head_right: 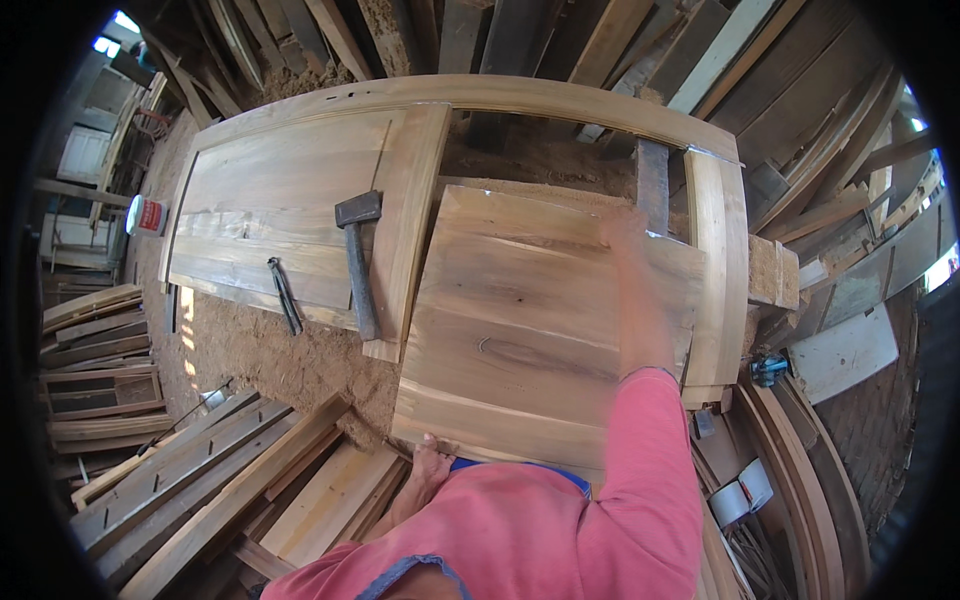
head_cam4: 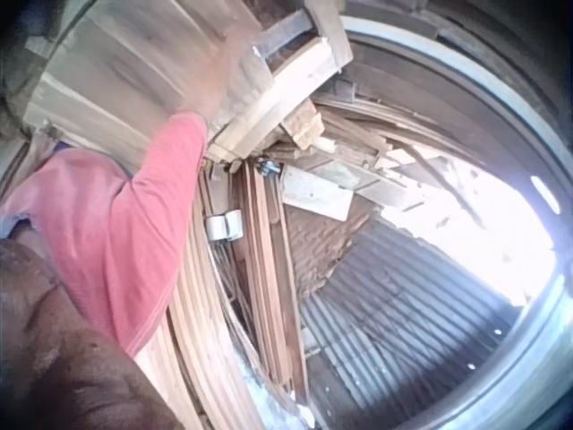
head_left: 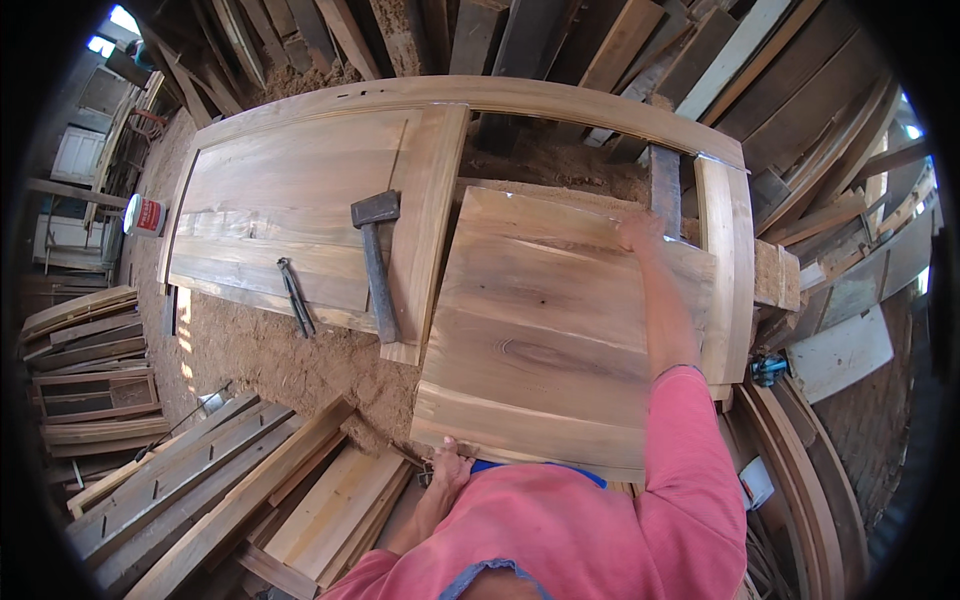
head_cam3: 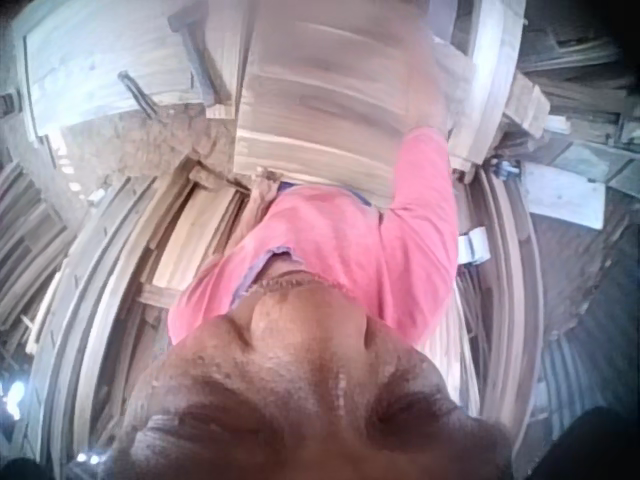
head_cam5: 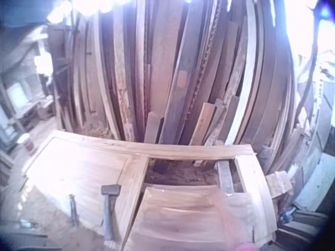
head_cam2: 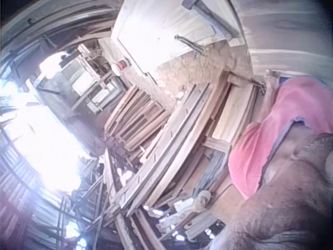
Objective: The person applies white glue to the edge of a wooden panel using a small spreader, after positioning the panel on a larger wooden door frame.
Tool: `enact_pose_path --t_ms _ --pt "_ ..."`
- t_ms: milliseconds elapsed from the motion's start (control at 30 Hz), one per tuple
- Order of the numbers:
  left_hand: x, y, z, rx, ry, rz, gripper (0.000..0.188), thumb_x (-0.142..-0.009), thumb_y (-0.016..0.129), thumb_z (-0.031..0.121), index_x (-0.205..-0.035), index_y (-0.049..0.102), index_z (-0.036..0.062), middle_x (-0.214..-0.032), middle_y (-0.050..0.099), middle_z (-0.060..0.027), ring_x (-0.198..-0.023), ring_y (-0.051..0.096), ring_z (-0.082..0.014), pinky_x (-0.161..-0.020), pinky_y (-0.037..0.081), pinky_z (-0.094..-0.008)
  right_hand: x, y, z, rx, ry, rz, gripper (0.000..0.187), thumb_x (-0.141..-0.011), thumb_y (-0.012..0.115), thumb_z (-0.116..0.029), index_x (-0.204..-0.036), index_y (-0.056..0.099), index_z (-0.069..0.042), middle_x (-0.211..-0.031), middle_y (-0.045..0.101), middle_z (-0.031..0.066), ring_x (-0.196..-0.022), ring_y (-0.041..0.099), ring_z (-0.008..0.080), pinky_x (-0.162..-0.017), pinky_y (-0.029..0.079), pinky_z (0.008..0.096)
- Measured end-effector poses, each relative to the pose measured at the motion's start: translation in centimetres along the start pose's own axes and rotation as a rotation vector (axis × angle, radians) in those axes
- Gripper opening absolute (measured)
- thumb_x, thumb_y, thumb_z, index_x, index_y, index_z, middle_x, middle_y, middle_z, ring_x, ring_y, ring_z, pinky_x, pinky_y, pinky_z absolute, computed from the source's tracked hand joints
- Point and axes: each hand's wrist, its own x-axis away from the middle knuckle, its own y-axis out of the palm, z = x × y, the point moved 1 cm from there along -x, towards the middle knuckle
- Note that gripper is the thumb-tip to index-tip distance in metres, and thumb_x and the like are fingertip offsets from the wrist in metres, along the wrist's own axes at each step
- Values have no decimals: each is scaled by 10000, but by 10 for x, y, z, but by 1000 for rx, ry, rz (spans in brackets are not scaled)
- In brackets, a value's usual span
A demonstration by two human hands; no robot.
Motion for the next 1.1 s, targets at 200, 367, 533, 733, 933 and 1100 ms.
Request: enact_pose_path --t_ms 200,367,533,733,933,1100 --pt "16 16 -2 -58 -5 -44 347 -1056 410 280 -1375 298 202 -1390 437 -89 -1237 480 -335 -1012 384 -622 48 -20 41 -53 91 161 357 -905 514 -290 -1161 682 -108 -1235 653 146 -1212 563 329 -1006 404 485" --pt "28 46 9 -123 -20 -41 378 -1059 396 300 -1397 258 204 -1438 398 -96 -1283 444 -349 -1050 315 -638 62 -63 55 -62 81 272 318 -874 532 -250 -1092 706 -98 -1169 684 129 -1157 579 317 -960 416 480" --pt "4 74 22 -62 11 -101 342 -1060 383 311 -1380 315 207 -1417 412 -57 -1243 463 -324 -1057 290 -647 51 -121 62 -115 86 321 376 -900 553 -349 -1131 692 -86 -1188 667 173 -1176 582 355 -995 421 514" --pt "-16 129 54 7 98 -173 458 -1047 423 303 -1446 219 209 -1537 282 -106 -1369 352 -369 -1080 274 -663 0 -173 47 -120 82 301 383 -923 546 -353 -1183 676 -103 -1280 629 154 -1268 528 334 -1024 408 506" --pt "-32 155 68 52 144 -158 457 -1023 488 315 -1417 309 166 -1463 409 -115 -1326 415 -383 -1036 351 -658 -59 -171 30 -145 52 234 373 -921 560 -336 -1210 659 -121 -1272 634 147 -1246 549 332 -1022 405 511" --pt "-41 178 76 69 136 -113 399 -1027 492 302 -1371 362 147 -1391 465 -107 -1249 479 -357 -983 420 -619 -111 -160 18 -119 35 197 360 -920 563 -314 -1216 648 -128 -1282 627 142 -1249 551 321 -1016 400 510"
